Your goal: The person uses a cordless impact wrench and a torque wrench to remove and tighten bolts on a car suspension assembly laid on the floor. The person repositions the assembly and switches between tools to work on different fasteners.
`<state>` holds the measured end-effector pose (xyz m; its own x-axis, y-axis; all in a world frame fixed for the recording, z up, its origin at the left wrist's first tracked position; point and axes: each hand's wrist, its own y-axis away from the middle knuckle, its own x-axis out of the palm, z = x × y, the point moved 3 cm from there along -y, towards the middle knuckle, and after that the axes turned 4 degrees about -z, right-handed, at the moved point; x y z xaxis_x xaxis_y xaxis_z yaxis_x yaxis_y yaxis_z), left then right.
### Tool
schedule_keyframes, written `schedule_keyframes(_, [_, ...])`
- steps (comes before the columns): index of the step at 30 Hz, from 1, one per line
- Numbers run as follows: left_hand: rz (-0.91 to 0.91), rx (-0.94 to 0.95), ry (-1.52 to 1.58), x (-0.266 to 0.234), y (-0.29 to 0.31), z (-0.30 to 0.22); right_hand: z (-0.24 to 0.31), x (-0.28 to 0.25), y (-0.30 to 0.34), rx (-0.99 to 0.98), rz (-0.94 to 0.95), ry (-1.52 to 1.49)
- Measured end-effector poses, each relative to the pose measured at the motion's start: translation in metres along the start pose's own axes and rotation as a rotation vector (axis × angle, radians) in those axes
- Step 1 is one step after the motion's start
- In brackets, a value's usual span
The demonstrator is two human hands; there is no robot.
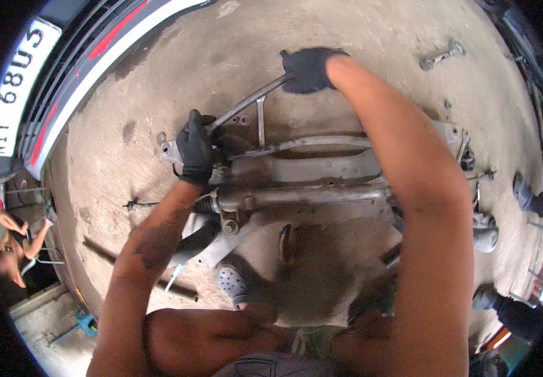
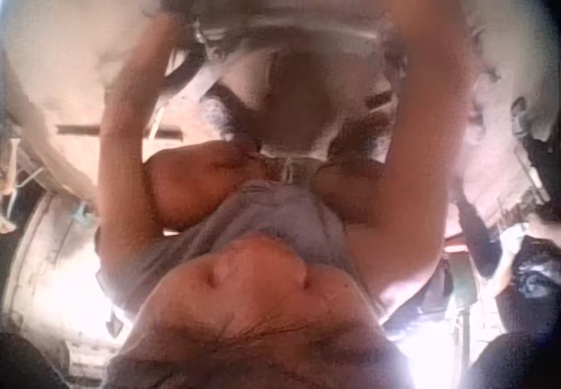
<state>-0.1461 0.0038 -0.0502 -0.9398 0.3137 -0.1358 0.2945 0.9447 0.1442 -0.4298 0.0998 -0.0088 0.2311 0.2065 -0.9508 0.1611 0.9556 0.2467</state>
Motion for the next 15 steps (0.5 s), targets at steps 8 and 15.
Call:
schedule_keyframes(8, [0.107, 0.0, -0.015, -0.007, -0.008, 0.006, 0.018, -0.01, 0.024, -0.056, -0.152, 0.01])
schedule_keyframes(15, [0.268, 0.098, -0.238, -0.004, -0.013, 0.0, 0.026, 0.01, 0.068, 0.063, -0.14, 0.036])
